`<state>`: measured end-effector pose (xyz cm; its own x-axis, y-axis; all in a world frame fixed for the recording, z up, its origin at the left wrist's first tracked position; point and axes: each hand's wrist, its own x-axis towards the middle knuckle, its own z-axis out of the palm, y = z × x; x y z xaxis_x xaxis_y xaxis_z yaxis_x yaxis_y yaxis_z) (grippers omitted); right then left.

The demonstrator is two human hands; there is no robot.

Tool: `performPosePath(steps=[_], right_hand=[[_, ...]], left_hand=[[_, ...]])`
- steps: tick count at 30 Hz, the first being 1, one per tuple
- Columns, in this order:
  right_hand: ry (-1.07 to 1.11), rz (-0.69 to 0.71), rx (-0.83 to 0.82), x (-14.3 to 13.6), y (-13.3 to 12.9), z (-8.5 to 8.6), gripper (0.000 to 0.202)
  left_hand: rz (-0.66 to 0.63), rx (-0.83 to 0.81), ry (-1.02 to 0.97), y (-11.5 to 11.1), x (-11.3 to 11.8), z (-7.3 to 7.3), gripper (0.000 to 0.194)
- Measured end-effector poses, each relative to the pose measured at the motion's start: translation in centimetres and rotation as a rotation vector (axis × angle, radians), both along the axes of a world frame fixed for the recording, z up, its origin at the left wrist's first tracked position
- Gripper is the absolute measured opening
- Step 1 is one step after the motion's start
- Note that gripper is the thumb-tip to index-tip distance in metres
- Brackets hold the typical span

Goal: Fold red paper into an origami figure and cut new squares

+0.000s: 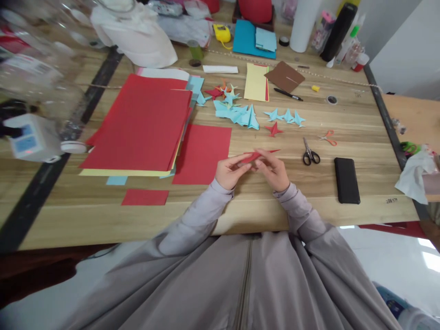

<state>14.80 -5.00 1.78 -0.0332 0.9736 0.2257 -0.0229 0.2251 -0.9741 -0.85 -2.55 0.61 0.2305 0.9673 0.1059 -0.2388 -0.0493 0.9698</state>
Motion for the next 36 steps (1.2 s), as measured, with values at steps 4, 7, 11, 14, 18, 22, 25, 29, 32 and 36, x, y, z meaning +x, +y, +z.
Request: performPosePath(steps=[4,7,11,14,18,22,25,29,32,36], right_hand=[[0.019,-0.001,0.000,-0.08,0.44,-0.52,0.021],[0.045,-0.073,-0.027,0.26,0.41,-0.87,0.018],[0.071,-0.105,-0.066,0.39,0.03,-1.00,0.018],[0.102,-0.095,-0.079,0.36,-0.22,-0.92,0.017],[0.092,-0.121,-0.095,0.34,-0.38,-0.77,0.016],[0.097,-0.144,-0.097,0.25,-0.36,-0.58,0.016],[0.095,-0.145,-0.097,0.20,-0.36,-0.48,0.015],[0.084,-0.059,-0.120,0.15,-0.45,-0.51,0.018],[0.096,-0.054,-0.134,0.08,-0.48,-0.49,0.016],[0.141,-0.092,-0.172,-0.01,-0.38,-0.13,0.017]], left_hand=[[-0.007,0.021,0.005,-0.11,-0.05,0.06,0.037],[-0.004,0.051,0.050,-0.15,-0.06,0.18,0.031],[0.010,0.092,0.048,-0.22,0.08,0.25,0.026],[0.014,0.075,0.061,-0.25,0.18,0.20,0.024],[0.003,0.037,0.053,-0.38,0.23,-0.02,0.021],[0.031,0.056,0.116,-0.57,0.23,-0.26,0.026],[0.045,0.056,0.134,-0.62,0.26,-0.24,0.025],[0.016,0.046,0.094,-0.59,0.38,0.15,0.021],[0.019,0.050,0.102,-0.58,0.46,0.49,0.017],[-0.006,0.022,0.092,-0.69,0.49,0.69,0.020]])
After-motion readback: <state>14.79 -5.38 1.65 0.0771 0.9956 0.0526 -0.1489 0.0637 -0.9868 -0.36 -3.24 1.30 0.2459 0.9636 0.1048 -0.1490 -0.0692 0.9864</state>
